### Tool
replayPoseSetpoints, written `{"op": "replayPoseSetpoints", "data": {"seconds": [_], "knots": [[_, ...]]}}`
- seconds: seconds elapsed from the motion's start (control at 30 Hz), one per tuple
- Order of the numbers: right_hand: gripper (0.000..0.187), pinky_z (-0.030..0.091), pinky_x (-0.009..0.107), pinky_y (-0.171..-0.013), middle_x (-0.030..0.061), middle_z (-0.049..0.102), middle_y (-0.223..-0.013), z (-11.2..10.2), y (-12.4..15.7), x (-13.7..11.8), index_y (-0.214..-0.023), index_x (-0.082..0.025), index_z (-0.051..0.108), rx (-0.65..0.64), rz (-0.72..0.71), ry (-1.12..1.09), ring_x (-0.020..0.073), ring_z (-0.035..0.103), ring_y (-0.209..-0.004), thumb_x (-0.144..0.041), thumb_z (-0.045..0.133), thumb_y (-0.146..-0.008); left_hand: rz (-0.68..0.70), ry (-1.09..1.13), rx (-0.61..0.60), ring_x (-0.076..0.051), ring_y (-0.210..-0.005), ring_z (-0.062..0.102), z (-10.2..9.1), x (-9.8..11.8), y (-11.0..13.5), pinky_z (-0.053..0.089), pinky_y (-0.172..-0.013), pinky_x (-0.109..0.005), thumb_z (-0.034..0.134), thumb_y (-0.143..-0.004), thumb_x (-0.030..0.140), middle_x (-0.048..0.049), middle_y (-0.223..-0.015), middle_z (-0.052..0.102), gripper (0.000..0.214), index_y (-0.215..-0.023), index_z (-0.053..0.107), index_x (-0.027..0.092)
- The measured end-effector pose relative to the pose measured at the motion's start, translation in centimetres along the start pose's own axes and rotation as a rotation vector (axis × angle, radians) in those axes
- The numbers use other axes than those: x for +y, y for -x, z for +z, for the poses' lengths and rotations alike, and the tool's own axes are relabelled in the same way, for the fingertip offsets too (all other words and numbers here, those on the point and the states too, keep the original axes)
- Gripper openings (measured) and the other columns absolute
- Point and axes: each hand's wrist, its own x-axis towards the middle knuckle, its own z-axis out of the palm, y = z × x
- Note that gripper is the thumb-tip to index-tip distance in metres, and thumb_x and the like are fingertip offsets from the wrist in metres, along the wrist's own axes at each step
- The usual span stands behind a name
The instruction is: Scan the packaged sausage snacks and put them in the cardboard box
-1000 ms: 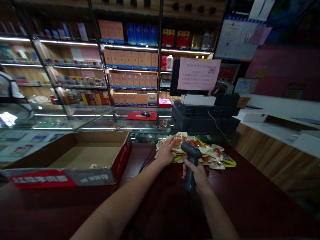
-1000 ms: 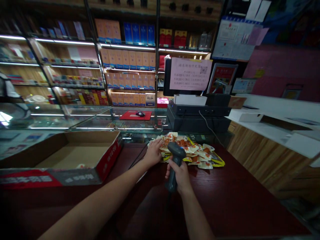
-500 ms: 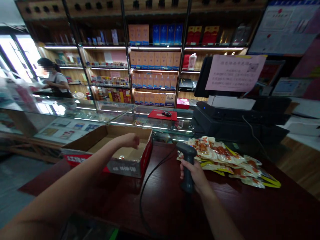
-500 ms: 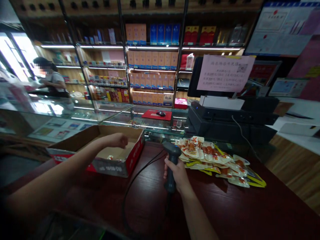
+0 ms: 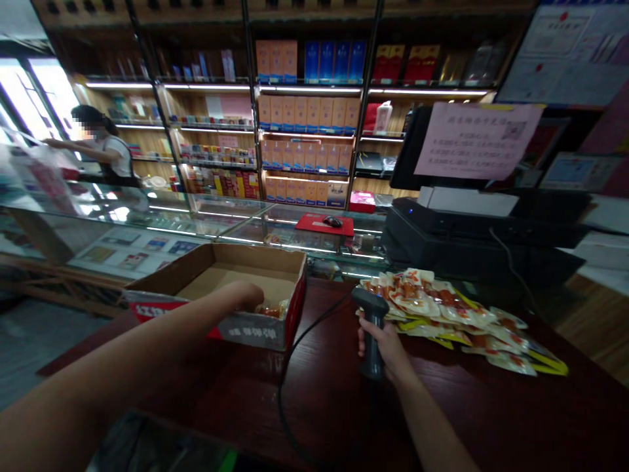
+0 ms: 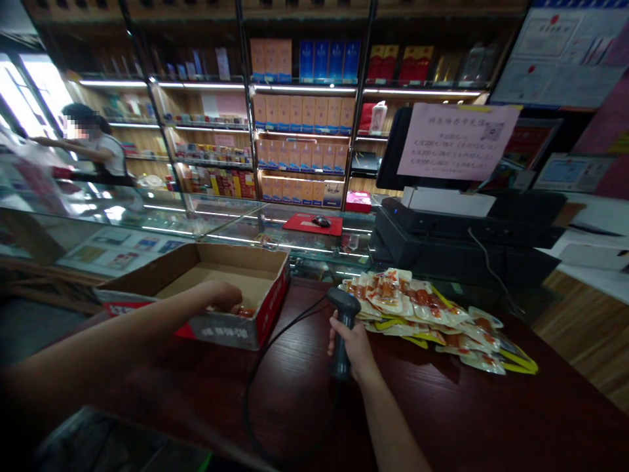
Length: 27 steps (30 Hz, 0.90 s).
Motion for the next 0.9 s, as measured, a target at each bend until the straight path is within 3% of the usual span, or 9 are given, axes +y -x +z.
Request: {"op": "replayPoseSetpoints", "data": {"seconds": [0.07,0.13,0.27,0.37,0.43,0.53,0.63,0.77,0.9], "knots": [[0.036,0.044,0.022,-0.034,-0.0072,0.055,-0.047,-0.1,0.0,0.1,-0.085,-0.018,0.051,-0.002,0.004,-0.009,0.0093,0.049,-0.034,-0.037,0.070,-0.062,-0.064,-0.160,-0.173,-0.020,-0.049,0.054,-1.2,1.0,0.6,0.043,-0.054,-0.031,0.071,-0.040,0.013,-0.0001,-0.039,0.048,0.023,-0.037,0.050,0.018],[0.035,0.044,0.022,-0.034,-0.0073,0.055,-0.047,-0.3,0.0,0.0,-0.085,-0.018,0.051,0.002,0.005,-0.018,0.0094,0.049,-0.034,-0.036,0.070,-0.062,-0.012,-0.213,-0.181,-0.020,-0.051,0.054,-2.5,2.0,1.1,0.041,-0.054,-0.029,0.072,-0.040,0.018,-0.0006,-0.044,0.052,0.019,-0.042,0.053,0.018],[0.035,0.045,0.023,-0.034,-0.0070,0.054,-0.047,-0.4,0.1,-0.2,-0.085,-0.018,0.052,0.017,0.001,-0.016,0.0098,0.049,-0.035,-0.036,0.071,-0.061,0.092,0.019,0.226,-0.018,-0.054,0.054,-4.4,3.9,1.6,0.038,-0.053,-0.026,0.070,-0.050,0.035,-0.0017,-0.053,0.057,0.022,-0.058,0.061,0.016],[0.036,0.045,0.023,-0.034,-0.0069,0.054,-0.047,-0.4,0.3,-0.3,-0.086,-0.018,0.052,0.011,-0.007,-0.015,0.0100,0.049,-0.035,-0.037,0.071,-0.062,0.160,0.455,0.427,-0.016,-0.056,0.055,-4.0,6.5,2.6,0.041,-0.054,-0.025,0.072,-0.051,0.039,-0.0011,-0.060,0.059,0.032,-0.069,0.061,0.015],[0.037,0.045,0.023,-0.035,-0.0068,0.054,-0.048,-0.3,0.5,-0.4,-0.086,-0.018,0.052,0.007,-0.011,-0.016,0.0101,0.049,-0.035,-0.037,0.071,-0.062,0.261,0.844,0.407,-0.013,-0.056,0.056,-2.6,9.2,3.8,0.044,-0.055,-0.024,0.075,-0.049,0.037,0.0002,-0.065,0.061,0.039,-0.077,0.059,0.014],[0.039,0.045,0.023,-0.035,-0.0068,0.054,-0.048,-0.2,0.7,-0.5,-0.086,-0.018,0.052,-0.002,-0.029,-0.024,0.0100,0.049,-0.036,-0.038,0.073,-0.061,0.366,1.322,0.207,-0.010,-0.054,0.055,0.8,13.9,5.5,0.045,-0.054,-0.022,0.076,-0.052,0.035,0.0004,-0.068,0.062,0.043,-0.085,0.058,0.014],[0.042,0.045,0.023,-0.035,-0.0067,0.055,-0.048,-0.3,0.9,-0.7,-0.088,-0.018,0.052,-0.011,-0.041,-0.033,0.0103,0.050,-0.036,-0.039,0.074,-0.059,0.298,1.590,0.059,-0.010,-0.053,0.055,5.2,17.3,5.7,0.046,-0.053,-0.023,0.074,-0.057,0.032,0.0001,-0.067,0.062,0.035,-0.083,0.057,0.015],[0.043,0.045,0.023,-0.035,-0.0071,0.054,-0.048,-0.5,0.9,-0.7,-0.089,-0.018,0.052,0.006,-0.063,-0.053,0.0100,0.049,-0.035,-0.040,0.074,-0.059,0.130,1.767,0.087,-0.013,-0.056,0.059,10.5,17.7,3.6,0.048,-0.054,-0.025,0.071,-0.059,0.020,-0.0005,-0.068,0.063,0.030,-0.084,0.055,0.015],[0.044,0.045,0.024,-0.034,-0.0069,0.054,-0.047,-0.6,0.8,-0.6,-0.088,-0.017,0.051,0.017,-0.085,-0.049,0.0102,0.048,-0.034,-0.041,0.073,-0.059,0.024,1.767,0.091,-0.012,-0.049,0.058,13.3,15.7,1.6,0.046,-0.048,-0.023,0.067,-0.060,0.011,-0.0003,-0.062,0.062,0.023,-0.078,0.054,0.013]]}}
